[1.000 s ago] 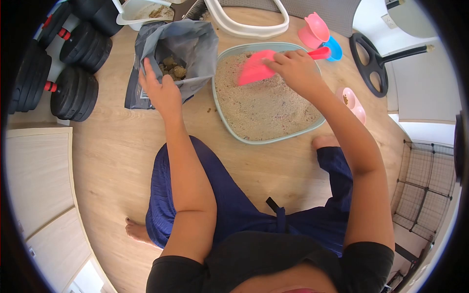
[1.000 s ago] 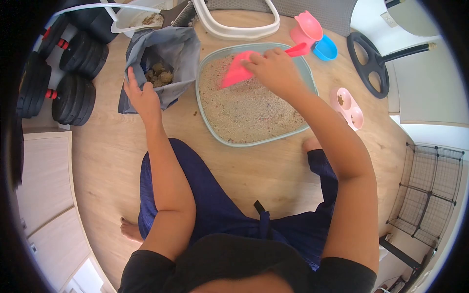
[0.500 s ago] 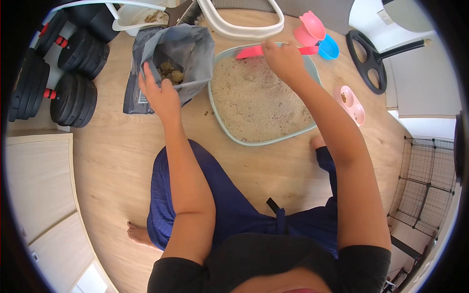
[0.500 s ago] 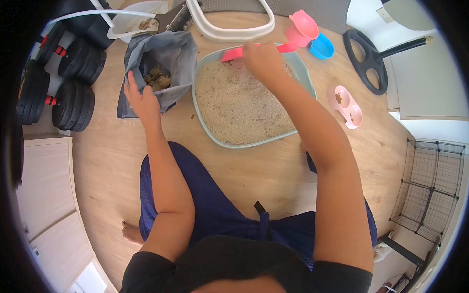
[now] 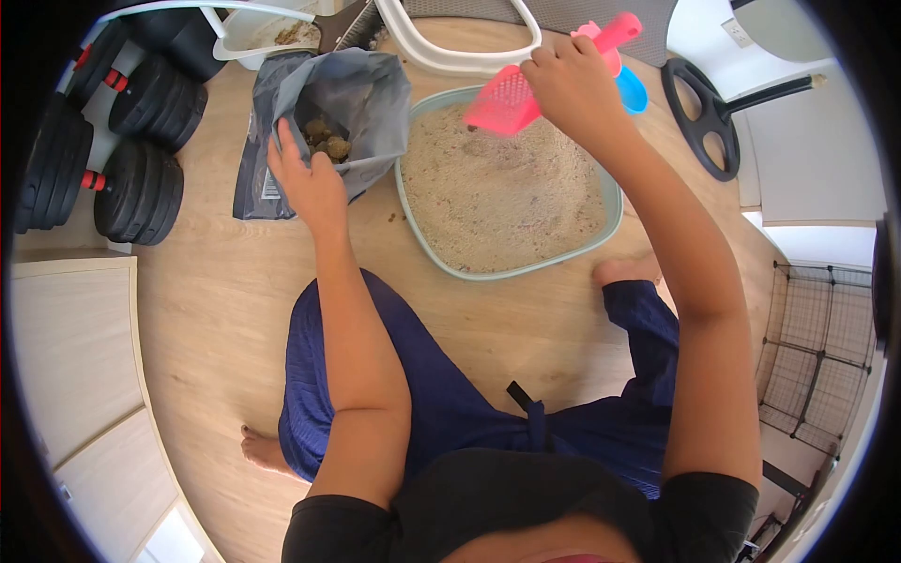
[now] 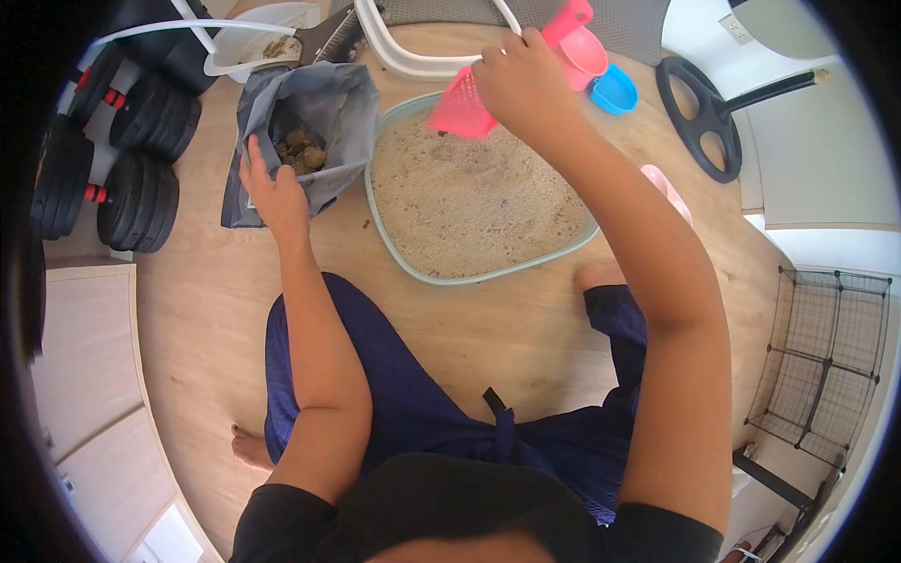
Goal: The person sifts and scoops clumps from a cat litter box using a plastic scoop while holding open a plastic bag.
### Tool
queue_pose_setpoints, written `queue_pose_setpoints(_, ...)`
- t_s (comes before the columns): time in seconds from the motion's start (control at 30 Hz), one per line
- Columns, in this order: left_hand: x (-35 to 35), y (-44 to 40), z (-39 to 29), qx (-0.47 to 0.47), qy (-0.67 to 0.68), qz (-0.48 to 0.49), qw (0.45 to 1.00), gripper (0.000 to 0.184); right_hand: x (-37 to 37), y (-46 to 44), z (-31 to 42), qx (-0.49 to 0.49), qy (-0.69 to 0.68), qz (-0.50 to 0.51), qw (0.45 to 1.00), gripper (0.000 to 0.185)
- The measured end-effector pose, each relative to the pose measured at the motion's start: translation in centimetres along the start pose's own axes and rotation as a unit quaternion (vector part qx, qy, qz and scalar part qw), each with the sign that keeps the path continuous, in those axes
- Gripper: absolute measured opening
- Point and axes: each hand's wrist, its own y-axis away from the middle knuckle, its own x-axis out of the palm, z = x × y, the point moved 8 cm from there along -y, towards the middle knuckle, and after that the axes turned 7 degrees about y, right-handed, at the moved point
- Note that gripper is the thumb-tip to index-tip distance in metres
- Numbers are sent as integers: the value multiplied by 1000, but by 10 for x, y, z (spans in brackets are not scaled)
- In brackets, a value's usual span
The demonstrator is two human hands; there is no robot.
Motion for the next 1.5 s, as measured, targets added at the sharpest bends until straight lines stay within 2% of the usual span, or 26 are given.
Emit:
queue_pose_setpoints(0.1, -1, 0, 0, 4, -4, 0, 1000, 59, 24, -16, 6, -8, 30, 14, 999, 8)
queue_pose_setpoints(0.17, -2, 1, -1, 10, -6, 0, 1000, 59, 46, -23, 10, -5, 58, 61, 996, 12)
queue_pose_setpoints(0.33, -1, -2, 2, 12, 8, 0, 1000, 59, 67, -39, 32, -37, 51, 41, 997, 12)
queue_pose_setpoints(0.5, -1, -2, 0, 13, 8, -1, 1000, 58, 54, -46, 59, -81, 32, 7, 996, 10)
queue_pose_setpoints(0.7, 2, 0, -1, 21, -6, 2, 1000, 58, 29, -50, 49, -103, 19, 0, 994, 9)
queue_pose_setpoints(0.8, 3, 0, -1, 19, 1, 4, 1000, 59, 39, -49, 39, -97, 46, 28, 994, 6)
queue_pose_setpoints(0.87, 1, 0, -1, 18, 5, 4, 1000, 59, 43, -41, 43, -87, 44, -14, 995, 6)
queue_pose_setpoints(0.97, 0, 0, -2, 16, 15, 3, 1000, 59, 59, -30, 51, -73, 51, -17, 996, 6)
queue_pose_setpoints(1.1, 2, -1, -2, 9, 3, 12, 1000, 59, 66, -24, 52, -29, 4, 0, 1000, 6)
queue_pose_setpoints(1.3, 2, -1, 0, -3, 28, 11, 1000, 59, 33, -41, 54, -78, -8, -18, 997, 7)
queue_pose_setpoints(1.5, 2, 0, -3, 10, -10, 10, 1000, 58, 23, -49, 59, -134, 25, 37, 990, 10)
